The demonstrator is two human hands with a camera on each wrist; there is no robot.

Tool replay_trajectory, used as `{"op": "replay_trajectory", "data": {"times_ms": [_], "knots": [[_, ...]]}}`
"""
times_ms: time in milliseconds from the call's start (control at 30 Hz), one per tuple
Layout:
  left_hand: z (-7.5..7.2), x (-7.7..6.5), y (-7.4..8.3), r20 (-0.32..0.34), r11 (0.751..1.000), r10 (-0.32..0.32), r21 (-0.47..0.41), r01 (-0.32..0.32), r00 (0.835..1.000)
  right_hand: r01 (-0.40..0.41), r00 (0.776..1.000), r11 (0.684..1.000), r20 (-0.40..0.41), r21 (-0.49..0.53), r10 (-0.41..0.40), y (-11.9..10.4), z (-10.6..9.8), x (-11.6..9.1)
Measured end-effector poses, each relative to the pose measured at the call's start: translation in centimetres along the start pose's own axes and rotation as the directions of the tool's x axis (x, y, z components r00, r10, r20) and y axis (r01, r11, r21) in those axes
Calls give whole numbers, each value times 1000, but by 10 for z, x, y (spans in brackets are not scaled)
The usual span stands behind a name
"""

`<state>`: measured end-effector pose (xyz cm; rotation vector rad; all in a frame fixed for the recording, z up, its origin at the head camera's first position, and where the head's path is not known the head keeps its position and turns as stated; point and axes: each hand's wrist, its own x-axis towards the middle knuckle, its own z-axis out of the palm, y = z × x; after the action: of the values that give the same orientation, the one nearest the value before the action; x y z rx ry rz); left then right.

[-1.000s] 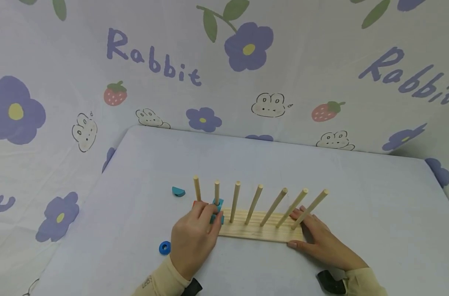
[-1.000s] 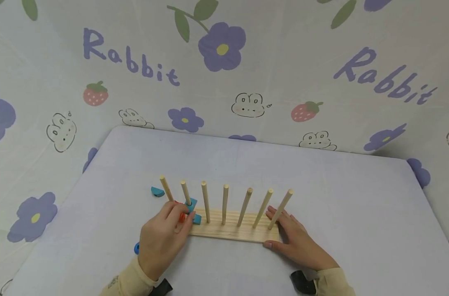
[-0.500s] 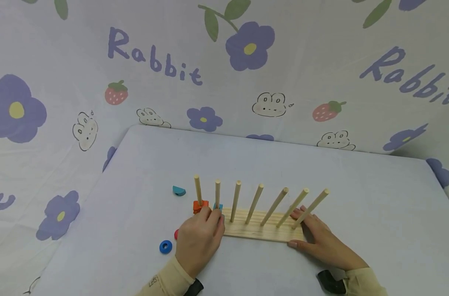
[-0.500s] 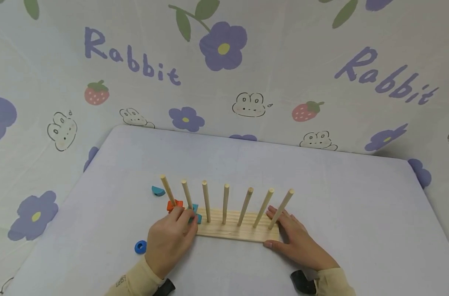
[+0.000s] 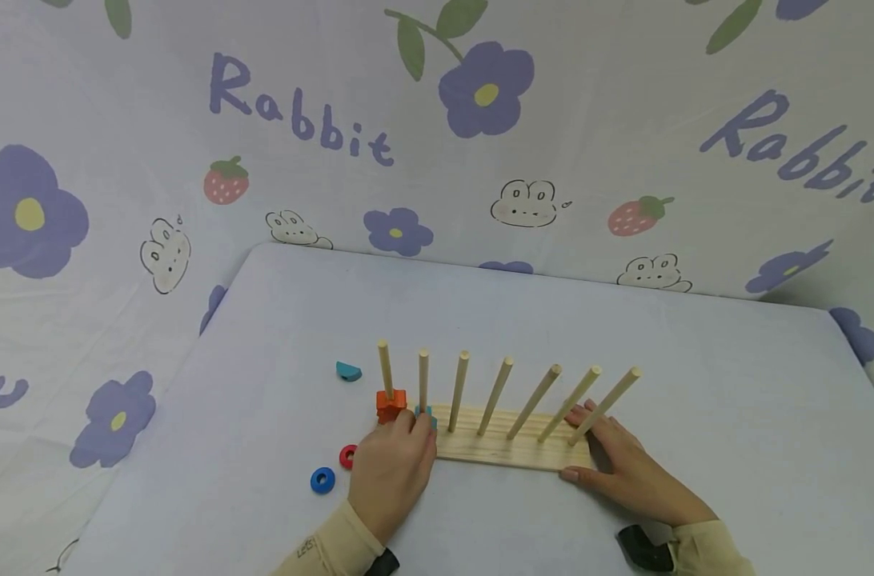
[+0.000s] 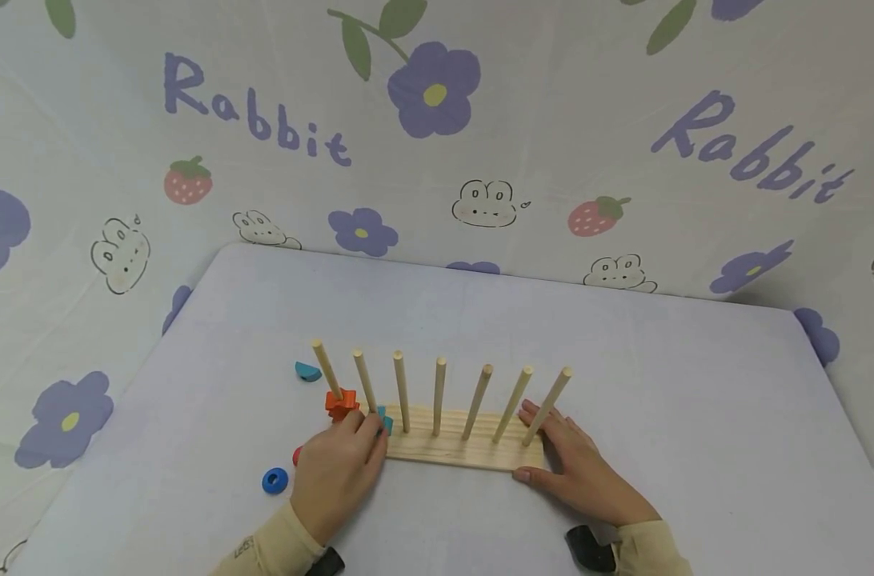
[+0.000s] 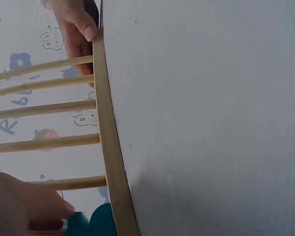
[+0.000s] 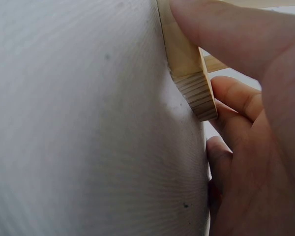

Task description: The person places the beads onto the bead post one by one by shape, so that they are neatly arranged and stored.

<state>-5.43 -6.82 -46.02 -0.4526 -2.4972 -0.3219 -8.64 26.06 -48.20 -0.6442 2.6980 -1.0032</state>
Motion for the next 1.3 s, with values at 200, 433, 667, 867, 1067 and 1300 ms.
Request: {"op": "replay_trajectory", "data": {"times_ms": [200,433,667,867,1067,1300], "knots": [[2,-1,2,58,1000,6,12,-7,998,-2,1000,1000,3,2,2,-1,0,0],[-5,-1,4,141,998,-40,-43,47,989,1,1000,1000,12,-3,-1,-2,-1,-2],[-9,-1,7,220,984,-62,-148,97,973,10,1000,1000,12,1,-10,-1,-2,-1],[-7,-3,7,280,978,-49,-182,103,959,0,1000,1000,17,5,0,0,-2,-2],[-21,4,-3,373,969,-13,-225,104,928,-2,1000,1000,10,0,2,0,-2,-3],[-77,29,-63,603,932,37,-309,191,797,-12,999,1000,34,-4,12,-1,-3,-3]]}}
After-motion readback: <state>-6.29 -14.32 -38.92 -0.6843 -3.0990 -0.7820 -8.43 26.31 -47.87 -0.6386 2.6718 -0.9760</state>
